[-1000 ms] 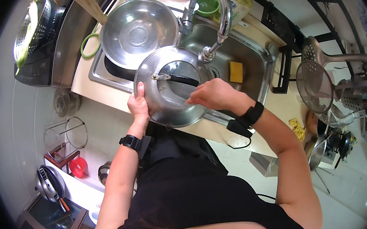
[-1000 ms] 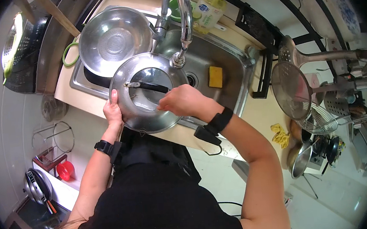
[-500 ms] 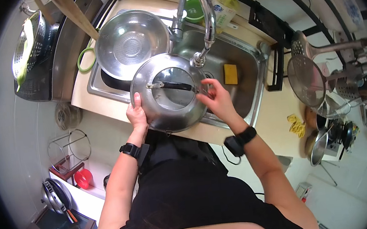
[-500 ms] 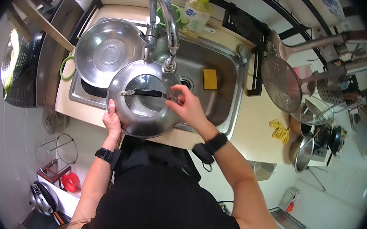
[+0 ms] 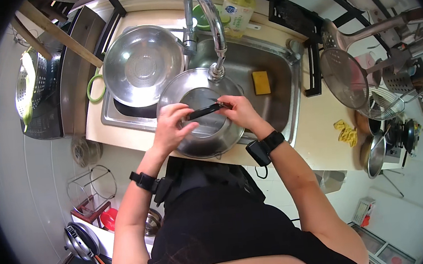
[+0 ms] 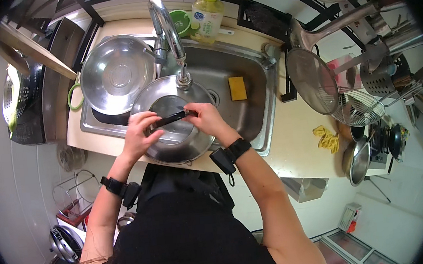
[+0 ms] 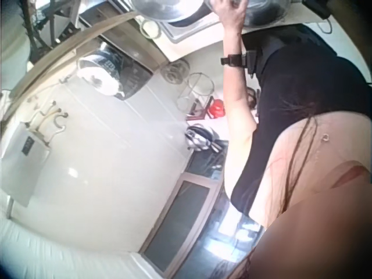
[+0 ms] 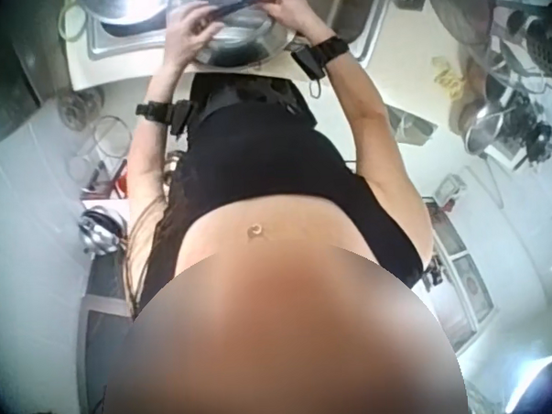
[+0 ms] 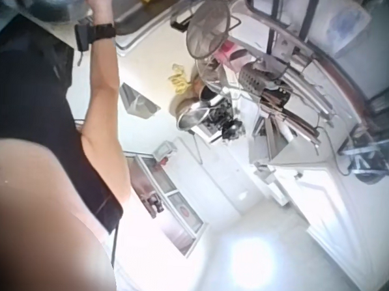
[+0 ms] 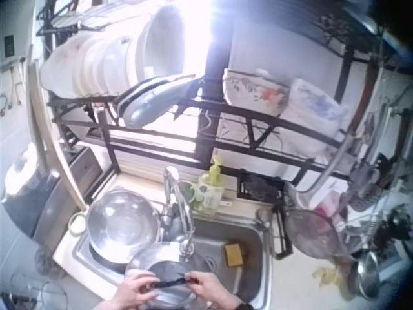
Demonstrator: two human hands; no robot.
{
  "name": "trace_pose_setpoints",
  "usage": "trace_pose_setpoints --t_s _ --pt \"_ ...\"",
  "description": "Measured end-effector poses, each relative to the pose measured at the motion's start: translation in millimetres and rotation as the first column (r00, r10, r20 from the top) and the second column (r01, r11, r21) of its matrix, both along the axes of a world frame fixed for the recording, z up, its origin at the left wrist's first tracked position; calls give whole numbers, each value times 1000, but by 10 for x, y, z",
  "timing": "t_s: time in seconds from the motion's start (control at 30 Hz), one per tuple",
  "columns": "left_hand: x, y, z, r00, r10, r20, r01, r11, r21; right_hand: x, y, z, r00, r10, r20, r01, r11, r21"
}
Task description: The person washes a metal pot lid with a sponge and water in a sink, then reattaches the handle to the lid by hand.
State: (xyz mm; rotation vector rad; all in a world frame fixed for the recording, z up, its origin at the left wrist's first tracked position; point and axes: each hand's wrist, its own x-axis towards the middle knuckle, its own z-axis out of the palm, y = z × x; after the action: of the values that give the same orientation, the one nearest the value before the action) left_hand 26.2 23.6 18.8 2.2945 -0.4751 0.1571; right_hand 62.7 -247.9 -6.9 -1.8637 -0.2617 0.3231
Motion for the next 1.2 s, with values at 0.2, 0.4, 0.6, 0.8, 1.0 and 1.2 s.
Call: trace_pose_setpoints --t_s 0.2,0.4,0.6,0.8,1.0,1.2 --pt "42 -403 -62 998 -33 -48 26 991 -135 -48 -124 194 996 -82 -32 79 993 -83" --pt "-200 -482 -242 978 200 -49 -205 973 -102 -777 -336 525 961 -234 -145 199 954 -222" --pt "-272 -604 -322 962 272 -29 -273 960 -68 -1063 -103 465 986 -143 86 163 936 -313" --pt "-267 -620 -316 962 272 -28 -273 960 -59 -1152 67 370 964 -257 73 267 917 -297" --pt "-118 -504 -161 962 43 -269 -67 994 -81 -1228 294 565 814 -400 -421 378 915 -138" --pt "-42 -383 -128 886 -139 -442 44 975 -218 -1394 571 540 686 -598 -415 609 784 -122"
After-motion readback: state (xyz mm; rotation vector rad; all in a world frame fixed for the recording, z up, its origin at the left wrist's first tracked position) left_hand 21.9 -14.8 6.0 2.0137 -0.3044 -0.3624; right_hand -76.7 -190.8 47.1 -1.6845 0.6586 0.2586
